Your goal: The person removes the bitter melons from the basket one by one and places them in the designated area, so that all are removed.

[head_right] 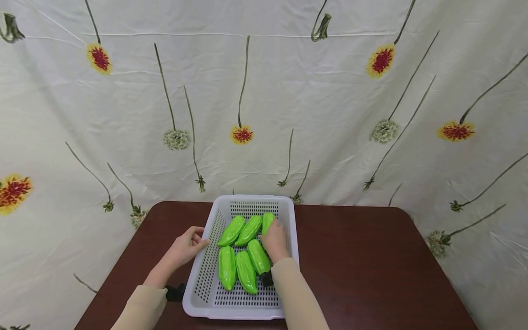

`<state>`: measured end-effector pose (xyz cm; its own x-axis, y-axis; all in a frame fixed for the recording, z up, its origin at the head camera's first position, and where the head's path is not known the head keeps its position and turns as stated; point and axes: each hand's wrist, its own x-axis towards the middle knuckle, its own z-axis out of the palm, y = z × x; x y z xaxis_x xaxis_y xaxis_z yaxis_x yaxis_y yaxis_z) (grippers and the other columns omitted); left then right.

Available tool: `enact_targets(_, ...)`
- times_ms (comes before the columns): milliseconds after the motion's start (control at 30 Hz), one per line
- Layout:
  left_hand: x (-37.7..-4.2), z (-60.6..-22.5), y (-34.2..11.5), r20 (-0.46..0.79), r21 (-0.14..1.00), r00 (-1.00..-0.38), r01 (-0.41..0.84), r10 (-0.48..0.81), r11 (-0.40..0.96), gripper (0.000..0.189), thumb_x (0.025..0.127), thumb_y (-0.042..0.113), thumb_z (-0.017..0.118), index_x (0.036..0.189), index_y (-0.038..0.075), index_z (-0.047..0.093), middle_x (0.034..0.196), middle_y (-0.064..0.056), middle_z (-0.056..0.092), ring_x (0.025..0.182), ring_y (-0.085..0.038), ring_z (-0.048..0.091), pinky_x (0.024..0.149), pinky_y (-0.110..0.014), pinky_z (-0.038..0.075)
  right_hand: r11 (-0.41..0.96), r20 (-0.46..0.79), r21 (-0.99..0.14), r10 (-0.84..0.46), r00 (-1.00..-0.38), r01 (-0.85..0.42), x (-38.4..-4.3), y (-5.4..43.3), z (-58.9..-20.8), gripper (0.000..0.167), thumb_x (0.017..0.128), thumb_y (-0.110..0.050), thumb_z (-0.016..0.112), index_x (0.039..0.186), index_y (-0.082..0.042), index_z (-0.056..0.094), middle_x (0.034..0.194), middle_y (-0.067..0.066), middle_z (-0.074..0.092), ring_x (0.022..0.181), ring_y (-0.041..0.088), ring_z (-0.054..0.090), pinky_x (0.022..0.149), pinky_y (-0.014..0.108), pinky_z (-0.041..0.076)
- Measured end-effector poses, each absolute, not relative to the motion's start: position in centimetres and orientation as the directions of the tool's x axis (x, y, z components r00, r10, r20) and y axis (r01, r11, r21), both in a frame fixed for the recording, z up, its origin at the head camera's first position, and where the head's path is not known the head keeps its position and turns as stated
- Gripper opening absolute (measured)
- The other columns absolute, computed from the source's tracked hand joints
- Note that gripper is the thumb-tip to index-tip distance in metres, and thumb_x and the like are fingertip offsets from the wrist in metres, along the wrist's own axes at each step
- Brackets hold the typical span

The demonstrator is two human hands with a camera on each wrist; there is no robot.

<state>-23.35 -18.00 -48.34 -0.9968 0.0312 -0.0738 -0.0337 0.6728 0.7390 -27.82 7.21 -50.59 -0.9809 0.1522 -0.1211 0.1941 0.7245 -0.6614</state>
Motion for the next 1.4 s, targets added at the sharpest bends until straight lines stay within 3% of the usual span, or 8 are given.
enact_targets(333, -23.3, -48.6, -17.9, -0.068, 0.753, -0.998, -0.048, 0.005, 0.656, 0.048, 0.093, 0.019, 0.067, 0.133, -0.002, 0.048, 0.088, -0.009, 0.059, 0.070, -0.015, 0.060, 0.061, -0.031, 0.056, 0.731, -0.088, -0.659, 0.160, -0.983, 0.178, -27.9, 7.4, -50.4, 0.072, 0.084, -0.011, 0.077, 0.142, 0.007, 0.039, 0.133, 0.032, 0.049, 0.120, 0.045, 0.053, 0.098, 0.054, 0.049)
enact_targets(600, -23.2, -48.6, -18.0, -0.062, 0.746, -0.998, -0.043, 0.004, 0.665, 0.048, 0.093, 0.020, 0.067, 0.132, -0.003, 0.049, 0.088, -0.010, 0.060, 0.072, -0.015, 0.061, 0.061, -0.031, 0.057, 0.724, -0.012, -0.684, 0.111, -0.994, 0.089, -27.8, 8.9, -47.2, 0.069, 0.083, -0.016, 0.076, 0.140, 0.006, 0.043, 0.120, 0.027, 0.059, 0.105, 0.040, 0.062, 0.084, 0.049, 0.056)
enact_targets(1033, -22.9, -48.4, -17.6, -0.038, 0.719, -0.998, -0.061, -0.048, 0.693, 0.040, 0.092, 0.022, 0.069, 0.120, -0.004, 0.058, 0.090, -0.012, 0.066, 0.076, -0.017, 0.066, 0.063, -0.033, 0.058, 0.602, -0.048, -0.784, 0.184, -0.982, 0.152, -27.5, 16.1, -42.0, 0.072, 0.087, -0.021, 0.066, 0.148, 0.001, 0.036, 0.133, 0.027, 0.054, 0.113, 0.040, 0.060, 0.084, 0.046, 0.059)
enact_targets(1400, -22.8, -48.4, -17.4, -0.019, 0.722, -0.999, -0.047, -0.048, 0.691, 0.037, 0.092, 0.021, 0.069, 0.116, -0.005, 0.058, 0.094, -0.014, 0.067, 0.083, -0.022, 0.069, 0.067, -0.034, 0.059, 0.638, -0.121, -0.730, 0.231, -0.965, 0.244, -25.7, 22.2, -46.4, 0.071, 0.090, -0.021, 0.062, 0.146, 0.010, 0.032, 0.133, 0.034, 0.050, 0.111, 0.043, 0.057, 0.087, 0.051, 0.054)
